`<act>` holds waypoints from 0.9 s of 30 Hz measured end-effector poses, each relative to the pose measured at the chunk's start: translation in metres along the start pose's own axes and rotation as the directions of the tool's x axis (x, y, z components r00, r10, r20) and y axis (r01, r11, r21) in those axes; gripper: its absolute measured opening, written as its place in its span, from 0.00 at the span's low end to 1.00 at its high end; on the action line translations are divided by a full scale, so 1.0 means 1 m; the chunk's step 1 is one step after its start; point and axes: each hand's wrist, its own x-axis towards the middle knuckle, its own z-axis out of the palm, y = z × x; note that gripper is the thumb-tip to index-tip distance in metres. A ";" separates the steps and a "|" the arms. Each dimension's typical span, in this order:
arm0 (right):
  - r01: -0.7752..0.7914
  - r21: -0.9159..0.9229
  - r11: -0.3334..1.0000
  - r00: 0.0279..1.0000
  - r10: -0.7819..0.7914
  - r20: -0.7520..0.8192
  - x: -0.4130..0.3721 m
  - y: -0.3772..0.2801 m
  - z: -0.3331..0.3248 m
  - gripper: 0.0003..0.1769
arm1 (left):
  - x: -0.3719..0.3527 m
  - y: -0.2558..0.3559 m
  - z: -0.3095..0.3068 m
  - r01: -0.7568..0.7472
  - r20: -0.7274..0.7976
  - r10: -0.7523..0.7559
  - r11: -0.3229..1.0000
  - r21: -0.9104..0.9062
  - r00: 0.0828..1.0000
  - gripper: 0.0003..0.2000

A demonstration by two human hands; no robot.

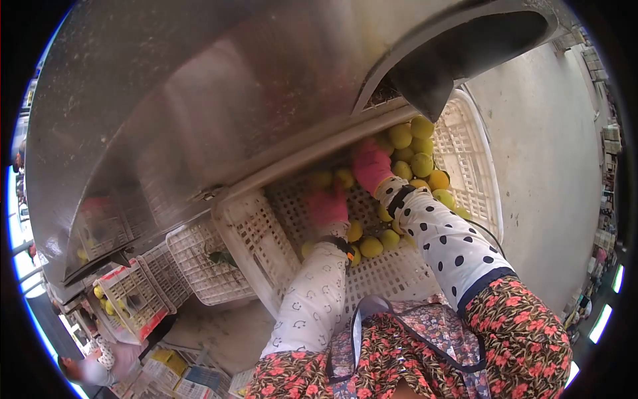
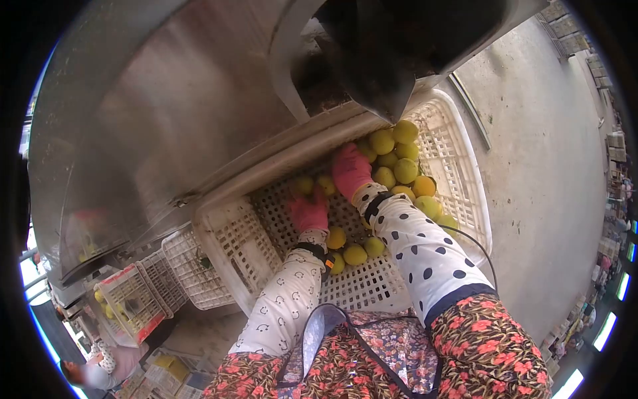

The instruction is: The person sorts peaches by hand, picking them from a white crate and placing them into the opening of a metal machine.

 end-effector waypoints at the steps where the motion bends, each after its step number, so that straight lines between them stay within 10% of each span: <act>1: 0.023 0.062 0.998 1.000 -0.022 -0.006 -0.007 0.005 -0.012 0.23 | 0.007 -0.005 0.009 -0.033 -0.044 0.031 0.999 -0.038 0.999 0.40; 6: 0.174 0.247 0.953 0.984 -0.180 0.003 -0.024 0.021 -0.045 0.28 | 0.036 0.001 -0.047 0.163 0.469 0.157 0.805 -0.570 0.869 0.33; 10: 0.155 0.579 0.801 0.988 -0.116 -0.104 -0.074 0.023 -0.104 0.36 | 0.030 -0.064 -0.028 0.027 0.440 0.437 0.685 -0.729 0.784 0.31; 12: 0.209 0.647 0.733 0.966 -0.053 -0.253 -0.107 0.033 -0.152 0.38 | 0.016 -0.026 -0.054 0.263 0.489 0.228 0.618 -0.741 0.842 0.33; 14: 0.305 0.656 0.690 0.893 0.033 -0.449 -0.137 0.043 -0.205 0.37 | 0.007 0.025 -0.087 0.727 0.703 -0.188 0.215 -0.652 0.686 0.36; 16: 0.323 0.519 0.791 0.766 0.104 -0.635 -0.143 0.053 -0.263 0.36 | 0.020 -0.005 -0.044 0.379 0.404 -0.185 0.792 -0.478 0.896 0.38; 18: 0.235 0.420 0.877 0.719 0.134 -0.682 -0.130 0.061 -0.289 0.37 | 0.029 -0.009 -0.033 0.079 0.260 -0.027 0.978 -0.192 0.965 0.39; 22: 0.170 0.346 0.923 0.774 0.092 -0.626 -0.085 0.060 -0.290 0.39 | 0.047 -0.028 -0.017 0.101 0.433 0.125 0.881 -0.463 0.893 0.36; 24: 0.214 0.414 0.885 0.786 0.096 -0.610 -0.089 0.058 -0.284 0.39 | 0.047 -0.050 -0.012 0.502 0.633 0.144 0.487 -0.715 0.761 0.33; 27: 0.125 0.404 0.906 0.757 0.176 -0.629 -0.071 0.055 -0.278 0.38 | 0.057 -0.092 0.018 0.443 0.588 0.214 0.474 -0.761 0.780 0.31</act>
